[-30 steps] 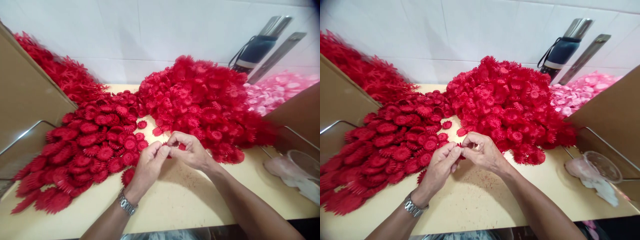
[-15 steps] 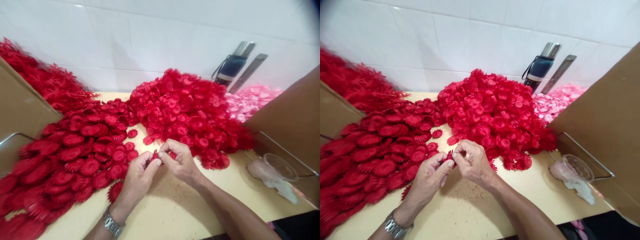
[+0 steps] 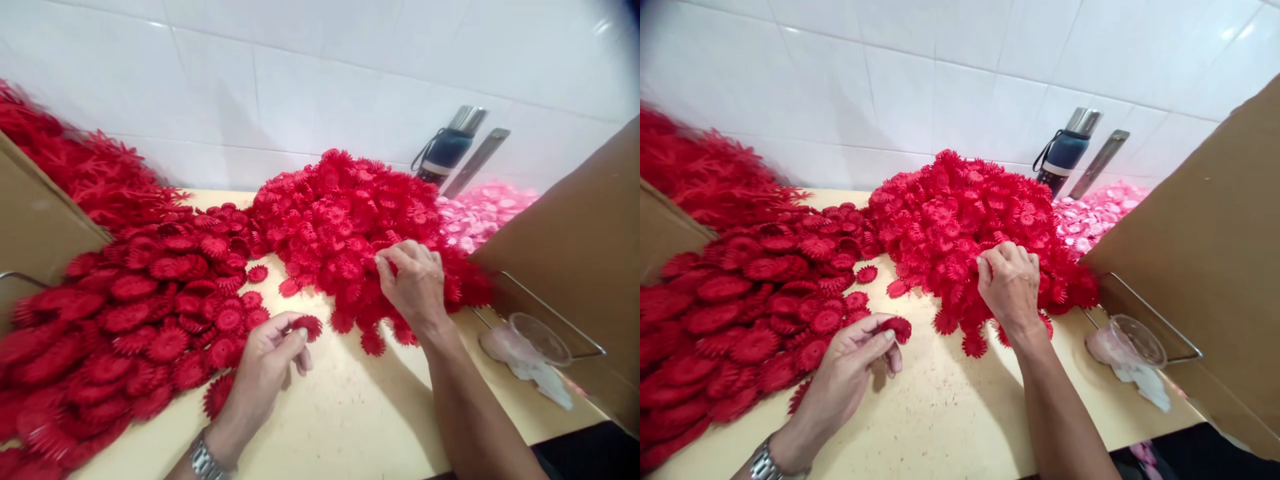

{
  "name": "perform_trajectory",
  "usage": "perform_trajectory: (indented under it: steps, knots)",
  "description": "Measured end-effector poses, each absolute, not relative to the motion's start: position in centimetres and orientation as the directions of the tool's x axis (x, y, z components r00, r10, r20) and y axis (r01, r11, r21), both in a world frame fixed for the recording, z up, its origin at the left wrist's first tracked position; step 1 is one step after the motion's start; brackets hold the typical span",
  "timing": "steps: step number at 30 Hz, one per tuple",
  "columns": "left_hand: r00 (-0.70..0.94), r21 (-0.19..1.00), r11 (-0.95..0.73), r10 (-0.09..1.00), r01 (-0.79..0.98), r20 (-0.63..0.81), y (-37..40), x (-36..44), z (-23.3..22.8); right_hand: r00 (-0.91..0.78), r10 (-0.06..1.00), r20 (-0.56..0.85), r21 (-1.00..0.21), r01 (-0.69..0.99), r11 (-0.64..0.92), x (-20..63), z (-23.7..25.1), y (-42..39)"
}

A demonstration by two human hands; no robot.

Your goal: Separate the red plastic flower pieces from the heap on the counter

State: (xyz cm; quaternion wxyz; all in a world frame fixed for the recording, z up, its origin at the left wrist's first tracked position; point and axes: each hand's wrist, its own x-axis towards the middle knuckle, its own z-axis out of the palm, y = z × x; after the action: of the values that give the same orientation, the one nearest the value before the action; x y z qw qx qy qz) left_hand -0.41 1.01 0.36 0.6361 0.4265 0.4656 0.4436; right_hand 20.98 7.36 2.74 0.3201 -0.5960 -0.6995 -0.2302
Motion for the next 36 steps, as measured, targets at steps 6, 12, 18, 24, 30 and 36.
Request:
perform_trajectory:
  steps: [6, 12, 18, 24, 30, 36]
  knots:
    - [0.119, 0.849, 0.290, 0.957, -0.442, -0.265, 1.2, -0.4, 0.9, 0.005, 0.676, 0.737, -0.244, 0.935, 0.259, 21.2, 3.1, 7.4]
    - [0.095, 0.859, 0.275, 0.961, -0.432, -0.259, 1.1, -0.3, 0.8, 0.017, 0.707, 0.707, -0.426, 0.808, 0.407, 20.2, 3.8, 6.6]
    - [0.047, 0.909, 0.194, 0.981, -0.370, -0.190, 1.0, -0.3, 1.0, -0.316, 0.886, 0.339, -0.808, 0.384, 0.446, 16.3, 3.7, 4.4]
    - [0.063, 0.950, 0.148, 0.989, -0.275, -0.136, 0.6, -0.5, 1.8, -0.506, 0.848, 0.157, -0.889, 0.301, 0.344, 14.2, 3.4, 3.4]
    - [0.084, 0.927, 0.175, 0.984, -0.331, -0.156, -0.5, -1.0, 2.1, -0.512, 0.840, 0.183, -0.864, 0.324, 0.385, 14.0, 4.2, 2.6]
    - [0.051, 0.941, 0.191, 0.982, -0.280, -0.184, -1.6, -1.6, 1.3, -0.435, 0.804, 0.406, -0.706, 0.409, 0.578, 13.3, 3.8, 1.3]
